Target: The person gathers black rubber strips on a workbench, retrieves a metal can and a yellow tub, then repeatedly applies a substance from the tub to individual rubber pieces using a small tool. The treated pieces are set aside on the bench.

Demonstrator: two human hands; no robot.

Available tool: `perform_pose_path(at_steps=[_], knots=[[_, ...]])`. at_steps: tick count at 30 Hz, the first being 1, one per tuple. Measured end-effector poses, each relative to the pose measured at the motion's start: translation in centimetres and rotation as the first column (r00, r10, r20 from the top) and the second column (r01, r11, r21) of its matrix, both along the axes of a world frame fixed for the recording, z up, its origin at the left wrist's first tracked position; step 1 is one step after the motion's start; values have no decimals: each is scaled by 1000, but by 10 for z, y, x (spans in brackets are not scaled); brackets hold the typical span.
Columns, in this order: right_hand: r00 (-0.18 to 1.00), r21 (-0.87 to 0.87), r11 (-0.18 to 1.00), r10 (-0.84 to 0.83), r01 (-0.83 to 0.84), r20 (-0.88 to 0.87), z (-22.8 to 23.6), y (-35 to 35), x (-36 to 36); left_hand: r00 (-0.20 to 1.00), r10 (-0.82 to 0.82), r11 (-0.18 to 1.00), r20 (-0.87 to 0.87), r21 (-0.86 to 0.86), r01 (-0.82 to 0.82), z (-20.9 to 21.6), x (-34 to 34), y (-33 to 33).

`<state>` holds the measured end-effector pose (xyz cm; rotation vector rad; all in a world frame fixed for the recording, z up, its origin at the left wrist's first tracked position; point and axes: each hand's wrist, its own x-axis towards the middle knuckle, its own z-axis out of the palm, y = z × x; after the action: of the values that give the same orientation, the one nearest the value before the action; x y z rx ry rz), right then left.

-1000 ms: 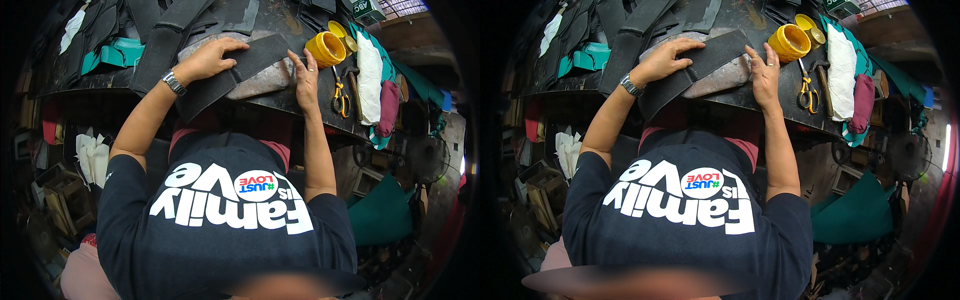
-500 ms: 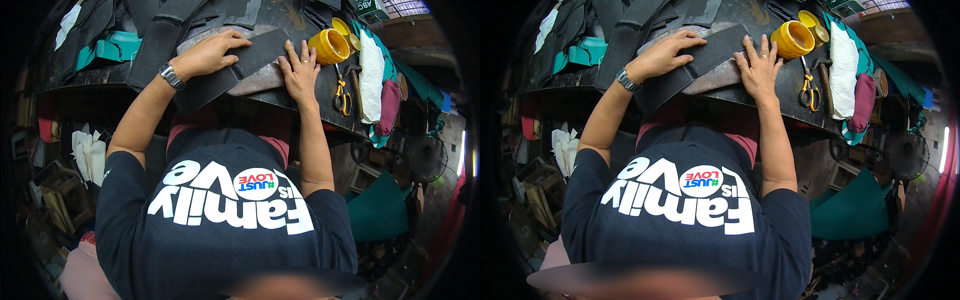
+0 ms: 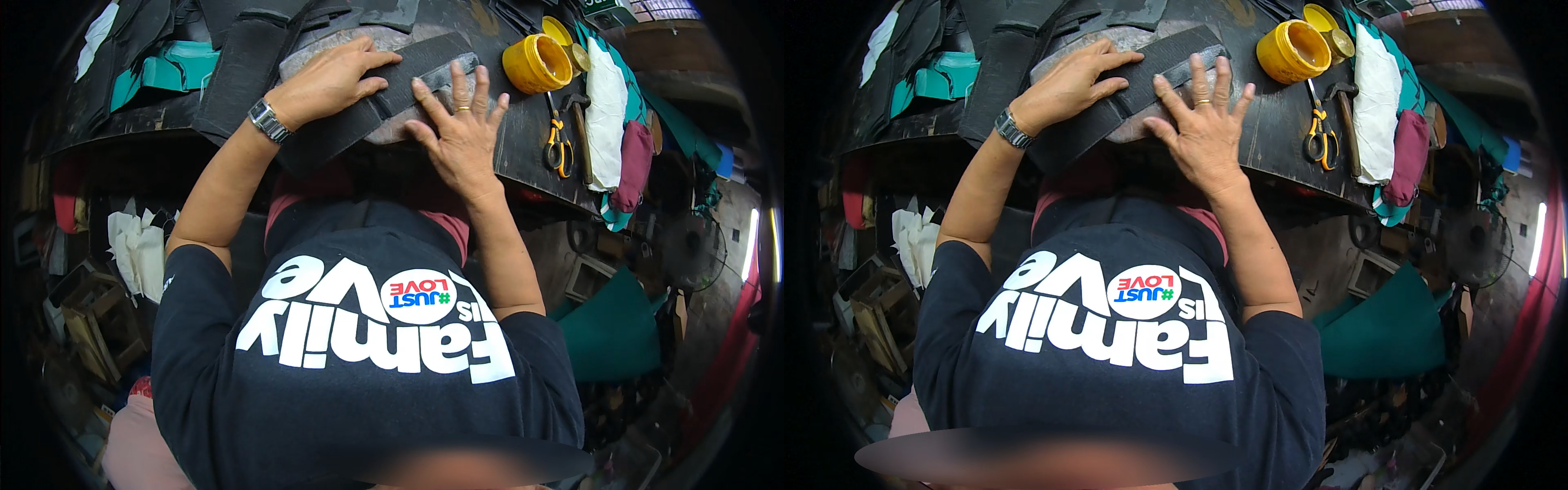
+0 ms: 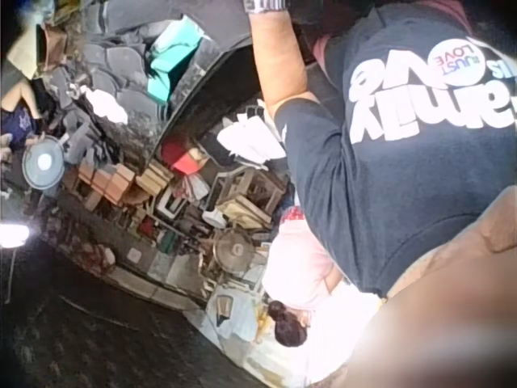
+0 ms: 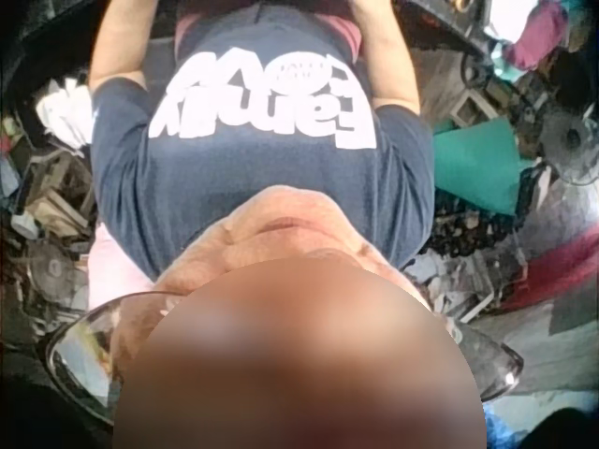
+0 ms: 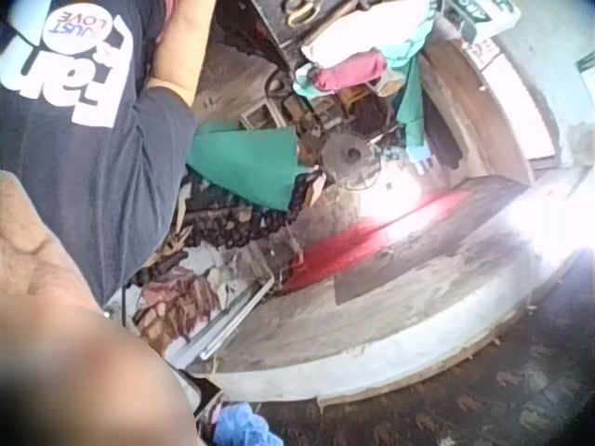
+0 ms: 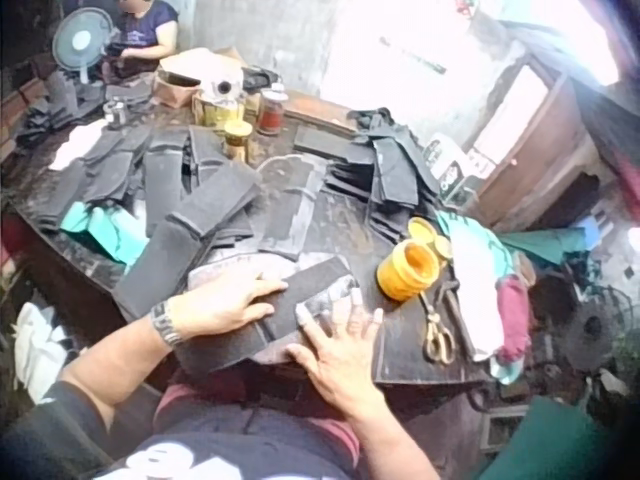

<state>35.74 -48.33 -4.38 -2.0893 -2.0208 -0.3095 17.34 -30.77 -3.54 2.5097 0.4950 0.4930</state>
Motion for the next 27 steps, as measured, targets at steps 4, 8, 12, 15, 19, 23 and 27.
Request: perform_pose_path(at_steps=[4, 8, 12, 15, 19, 23, 27], knots=[[997, -21, 996, 82, -82, -5, 3, -8, -30, 999, 39, 998, 22, 43, -40, -5, 2, -3], [941, -99, 966, 206, -240, -267, 18, -13, -38, 999, 28, 999, 34, 34, -29, -3, 2, -3], [825, 134, 971, 240, -199, -512, 61, -7, 31, 999, -3, 1000, 32, -31, 4, 3, -8, -7], [903, 173, 966, -107, 194, -416, 93, 17, 111, 999, 6, 1000, 45, -31, -4, 5, -13, -14], [887, -192, 898, -319, 396, 334, 93, 57, 166, 998, 25, 998, 64, -60, -21, 6, -13, -20], [876, -261, 887, -257, 382, 408, 84, 72, 178, 998, 62, 995, 23, -79, -60, 7, -15, -27], [894, -161, 905, -336, 394, 297, 74, 74, 184, 997, 59, 997, 44, -51, -57, 6, -15, -35]])
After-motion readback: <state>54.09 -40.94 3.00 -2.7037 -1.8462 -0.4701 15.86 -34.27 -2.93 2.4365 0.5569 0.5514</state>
